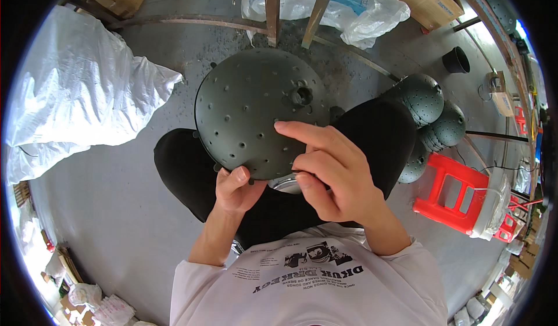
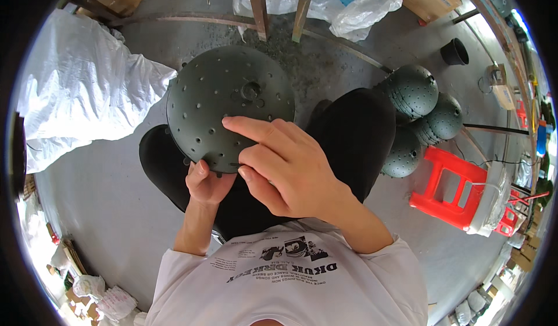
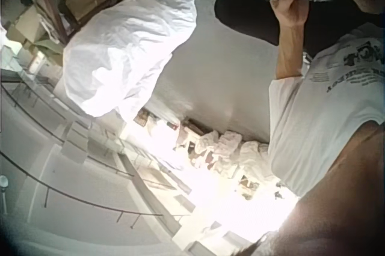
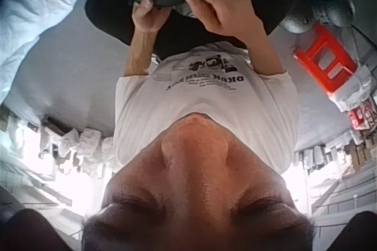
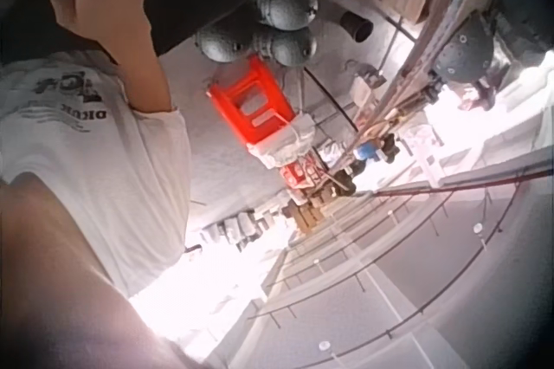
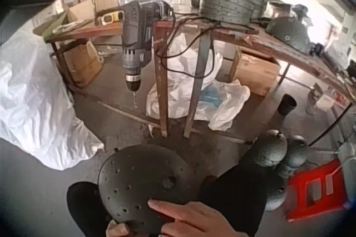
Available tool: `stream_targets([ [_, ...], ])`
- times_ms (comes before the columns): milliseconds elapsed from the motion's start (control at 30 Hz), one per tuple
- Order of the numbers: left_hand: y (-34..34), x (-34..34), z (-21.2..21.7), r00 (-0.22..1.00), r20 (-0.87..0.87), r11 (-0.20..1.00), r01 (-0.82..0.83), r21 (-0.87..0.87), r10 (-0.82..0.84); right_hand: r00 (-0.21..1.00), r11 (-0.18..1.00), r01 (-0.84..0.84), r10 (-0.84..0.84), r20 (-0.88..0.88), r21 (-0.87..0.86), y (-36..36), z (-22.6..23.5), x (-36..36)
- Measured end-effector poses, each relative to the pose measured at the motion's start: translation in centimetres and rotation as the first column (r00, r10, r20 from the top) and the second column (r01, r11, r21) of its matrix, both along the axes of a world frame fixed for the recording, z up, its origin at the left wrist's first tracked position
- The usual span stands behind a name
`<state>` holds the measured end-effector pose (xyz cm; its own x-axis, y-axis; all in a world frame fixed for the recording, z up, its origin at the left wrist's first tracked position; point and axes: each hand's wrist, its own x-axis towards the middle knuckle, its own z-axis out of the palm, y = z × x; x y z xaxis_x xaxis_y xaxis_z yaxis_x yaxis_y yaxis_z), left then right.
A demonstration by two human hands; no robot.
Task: Joining and inspecting green plastic hemispheres and using an electric drill for assembly in a manufacturing setting.
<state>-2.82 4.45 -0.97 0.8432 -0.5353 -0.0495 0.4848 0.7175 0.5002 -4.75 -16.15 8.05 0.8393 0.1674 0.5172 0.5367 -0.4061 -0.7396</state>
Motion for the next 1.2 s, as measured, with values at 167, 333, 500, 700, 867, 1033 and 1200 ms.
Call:
stream_targets([
  [167,0.6,-0.4,0.5,0.997,-0.063,0.994,0.046,-0.101,-0.053,0.99,0.983,0.029,-0.004,0.143,-0.179,0.3,-0.1,0.0],
  [333,1.0,-0.5,0.8,0.994,-0.065,0.986,0.082,-0.142,-0.092,0.977,0.963,-0.044,0.097,0.19,-0.266,0.4,0.6,-0.4],
  [500,0.8,-0.3,1.0,0.995,-0.024,0.985,0.09,-0.147,-0.095,0.976,0.952,-0.077,0.132,0.171,-0.296,0.0,0.9,-0.1],
  [700,0.7,-0.4,0.6,0.999,0.004,0.996,0.053,-0.066,-0.053,0.985,0.978,0.027,0.01,0.172,-0.208,0.6,-0.1,0.5],
  [867,0.6,-0.6,1.0,0.999,-0.016,0.996,0.041,-0.073,-0.042,0.986,0.97,0.06,-0.021,0.163,-0.237,1.3,0.1,0.1],
  [1033,1.2,-0.6,0.5,0.998,0.011,0.99,0.064,-0.124,-0.063,0.976,0.959,-0.048,0.105,0.191,-0.279,1.0,0.0,-0.3],
  [1200,0.4,-0.8,1.2,1.0,0.004,0.999,-0.029,0.019,0.029,0.972,0.949,-0.086,0.146,0.183,-0.304,0.9,-0.1,-0.2],
])
